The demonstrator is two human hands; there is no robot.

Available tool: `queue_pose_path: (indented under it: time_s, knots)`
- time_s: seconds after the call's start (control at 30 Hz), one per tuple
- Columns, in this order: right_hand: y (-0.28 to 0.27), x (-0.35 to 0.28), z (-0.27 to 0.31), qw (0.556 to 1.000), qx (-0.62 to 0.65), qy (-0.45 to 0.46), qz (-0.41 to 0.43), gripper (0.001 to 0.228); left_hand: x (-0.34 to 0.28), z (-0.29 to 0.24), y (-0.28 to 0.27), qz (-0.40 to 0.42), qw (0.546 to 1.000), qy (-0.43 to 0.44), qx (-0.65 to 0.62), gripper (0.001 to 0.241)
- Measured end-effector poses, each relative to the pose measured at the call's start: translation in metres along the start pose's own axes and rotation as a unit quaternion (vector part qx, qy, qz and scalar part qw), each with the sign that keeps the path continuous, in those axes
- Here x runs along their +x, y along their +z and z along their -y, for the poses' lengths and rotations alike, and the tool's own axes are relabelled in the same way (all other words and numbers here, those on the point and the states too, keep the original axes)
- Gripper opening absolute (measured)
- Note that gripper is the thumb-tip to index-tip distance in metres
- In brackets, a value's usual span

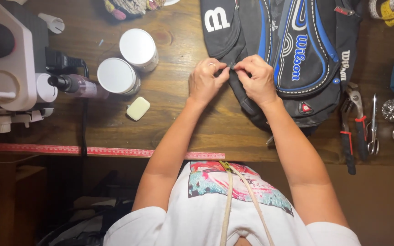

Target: The person repairs a zipper on a black and blue backpack using pliers, scissors, and a needle and thread.

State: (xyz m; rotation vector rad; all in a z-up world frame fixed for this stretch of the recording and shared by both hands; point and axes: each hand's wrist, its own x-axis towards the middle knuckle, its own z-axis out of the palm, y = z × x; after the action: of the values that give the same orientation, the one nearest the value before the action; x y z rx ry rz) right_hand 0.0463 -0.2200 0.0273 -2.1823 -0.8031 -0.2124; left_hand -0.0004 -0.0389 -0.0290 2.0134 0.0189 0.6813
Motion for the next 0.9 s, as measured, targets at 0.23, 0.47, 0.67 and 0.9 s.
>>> queue_pose_path:
  time_s: [0.23,0.47,0.67,0.9]
  knots:
    - [0.008,-0.004,0.001,0.997,-0.061,-0.048,-0.005,0.012,0.0,-0.003,0.014,0.001,0.997,0.034,0.072,0.008]
    - [0.016,-0.013,-0.004,0.969,-0.221,-0.106,0.006,0.014,0.007,0.001,0.014,0.045,0.982,0.091,0.162,0.014]
    - [0.005,-0.015,0.001,0.924,-0.334,-0.175,0.067,0.021,0.011,0.012,0.021,0.065,0.977,0.132,0.153,0.019]
    - [-0.003,-0.014,-0.001,0.87,-0.422,-0.237,0.097,0.024,0.008,0.019,0.019,0.059,0.984,0.145,0.086,0.012]
